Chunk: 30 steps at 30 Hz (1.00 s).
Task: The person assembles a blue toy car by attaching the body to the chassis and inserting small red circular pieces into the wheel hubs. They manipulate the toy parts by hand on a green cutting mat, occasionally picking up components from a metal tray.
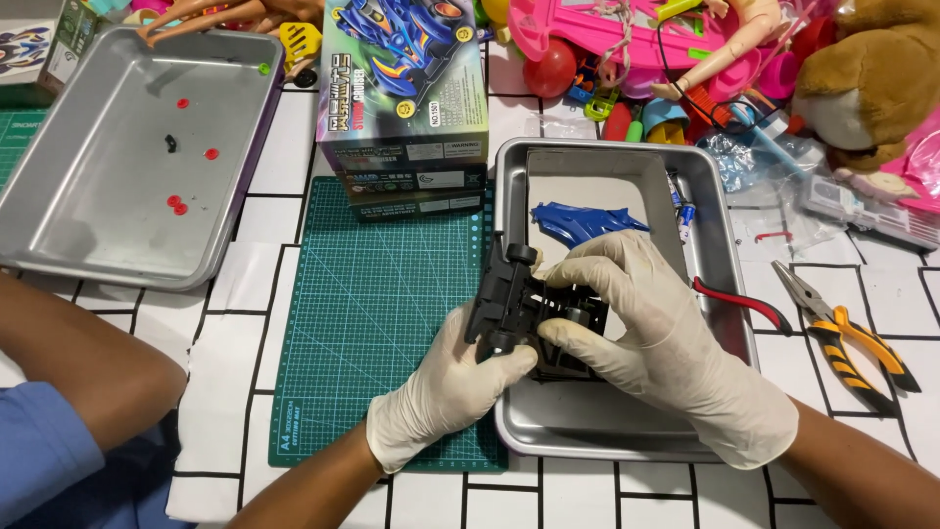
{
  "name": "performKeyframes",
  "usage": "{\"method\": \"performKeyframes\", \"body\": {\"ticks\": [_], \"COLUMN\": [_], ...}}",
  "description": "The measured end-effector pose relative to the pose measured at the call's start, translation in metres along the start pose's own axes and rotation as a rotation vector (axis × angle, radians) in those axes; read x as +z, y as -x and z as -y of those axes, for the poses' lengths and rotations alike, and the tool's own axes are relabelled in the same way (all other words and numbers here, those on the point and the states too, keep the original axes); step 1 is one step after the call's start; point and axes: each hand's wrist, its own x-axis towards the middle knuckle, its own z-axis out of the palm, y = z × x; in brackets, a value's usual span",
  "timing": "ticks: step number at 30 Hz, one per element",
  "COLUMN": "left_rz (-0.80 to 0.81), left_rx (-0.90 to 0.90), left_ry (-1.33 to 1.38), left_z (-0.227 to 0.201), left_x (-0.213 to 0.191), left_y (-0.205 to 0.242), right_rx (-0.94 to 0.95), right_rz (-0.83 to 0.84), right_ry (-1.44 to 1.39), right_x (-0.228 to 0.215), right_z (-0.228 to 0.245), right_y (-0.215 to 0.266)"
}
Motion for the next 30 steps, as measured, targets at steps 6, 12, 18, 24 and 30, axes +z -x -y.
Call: {"method": "performKeyframes", "body": {"ticks": [6,12,18,24,30], "left_rz": [-0.016,-0.111,-0.260,-0.396,-0.360], "left_rx": [0.101,-0.100,0.149,0.201,0.079], "left_ry": [0.040,0.002,0.453,0.343,0.330], "left_z": [0.002,0.003,-0.005,0.012,0.006], "left_x": [0.002,-0.001,-0.008,-0.012,-0.011], "left_y": [-0.004,-0.001,-0.014,-0.014,-0.013], "right_rx": [-0.065,-0.086,0.331,0.185,0.259], "right_rz": [0.011,0.036,0.435,0.484,0.563], "right_ry": [0.001,0.141,0.517,0.831,0.621], "right_x": [-0.013,-0.032,-0.036,-0.006,-0.030], "right_z": [-0.001,-0.021,-0.066,-0.088,-0.086], "right_y": [-0.004,-0.005,-0.014,-0.006,-0.013]}}
